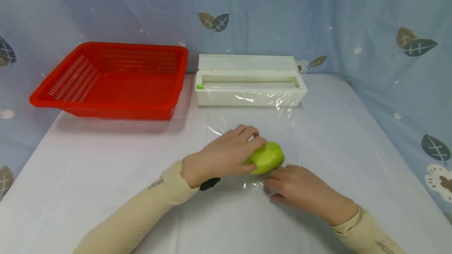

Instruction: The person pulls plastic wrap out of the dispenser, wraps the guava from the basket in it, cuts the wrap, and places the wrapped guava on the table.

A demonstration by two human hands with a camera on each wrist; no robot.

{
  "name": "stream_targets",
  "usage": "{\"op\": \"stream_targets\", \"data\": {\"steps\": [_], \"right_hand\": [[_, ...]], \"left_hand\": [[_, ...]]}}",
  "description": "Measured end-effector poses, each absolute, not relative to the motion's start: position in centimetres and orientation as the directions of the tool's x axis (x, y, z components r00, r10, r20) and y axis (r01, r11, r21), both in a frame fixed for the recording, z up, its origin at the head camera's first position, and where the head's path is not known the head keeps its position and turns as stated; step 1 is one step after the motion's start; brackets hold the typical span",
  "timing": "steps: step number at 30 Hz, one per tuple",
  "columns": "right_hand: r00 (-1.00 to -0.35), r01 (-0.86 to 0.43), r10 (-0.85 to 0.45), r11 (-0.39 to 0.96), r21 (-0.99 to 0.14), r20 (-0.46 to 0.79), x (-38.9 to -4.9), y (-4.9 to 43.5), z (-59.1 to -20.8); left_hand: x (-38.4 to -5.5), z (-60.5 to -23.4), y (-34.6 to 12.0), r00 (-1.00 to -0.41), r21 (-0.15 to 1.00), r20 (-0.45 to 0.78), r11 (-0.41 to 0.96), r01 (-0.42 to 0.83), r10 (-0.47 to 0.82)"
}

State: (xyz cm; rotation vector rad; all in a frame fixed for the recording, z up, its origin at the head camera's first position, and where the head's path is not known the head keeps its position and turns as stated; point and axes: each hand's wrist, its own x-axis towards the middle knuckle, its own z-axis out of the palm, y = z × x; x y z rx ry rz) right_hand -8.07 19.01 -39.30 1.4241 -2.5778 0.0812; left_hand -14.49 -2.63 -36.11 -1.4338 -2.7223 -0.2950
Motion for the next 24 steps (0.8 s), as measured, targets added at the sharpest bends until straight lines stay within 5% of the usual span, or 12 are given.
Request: {"op": "stream_targets", "data": {"steps": [5,13,19,24], "right_hand": [[-0.520,-0.829,-0.837,0.543,0.132,0.172,-8.2,17.9,-39.6],[-0.644,-0.754,-0.752,0.655,0.054,0.138,-8.1,17.6,-39.8],[-0.625,-0.781,-0.767,0.620,-0.083,0.146,-8.1,17.9,-39.3],[-0.607,-0.795,-0.767,0.588,-0.152,0.208,-8.5,18.5,-38.9]], "left_hand": [[-11.9,-35.1,-3.4,-0.637,0.053,0.205,0.642,0.765,0.743],[-8.3,-36.7,-1.6,-0.616,-0.091,-0.144,0.610,0.787,0.774],[-7.9,-38.2,-1.4,-0.591,-0.208,-0.030,0.574,0.792,0.806],[-8.9,-37.4,-2.1,-0.551,-0.178,0.037,0.548,0.817,0.834]]}}
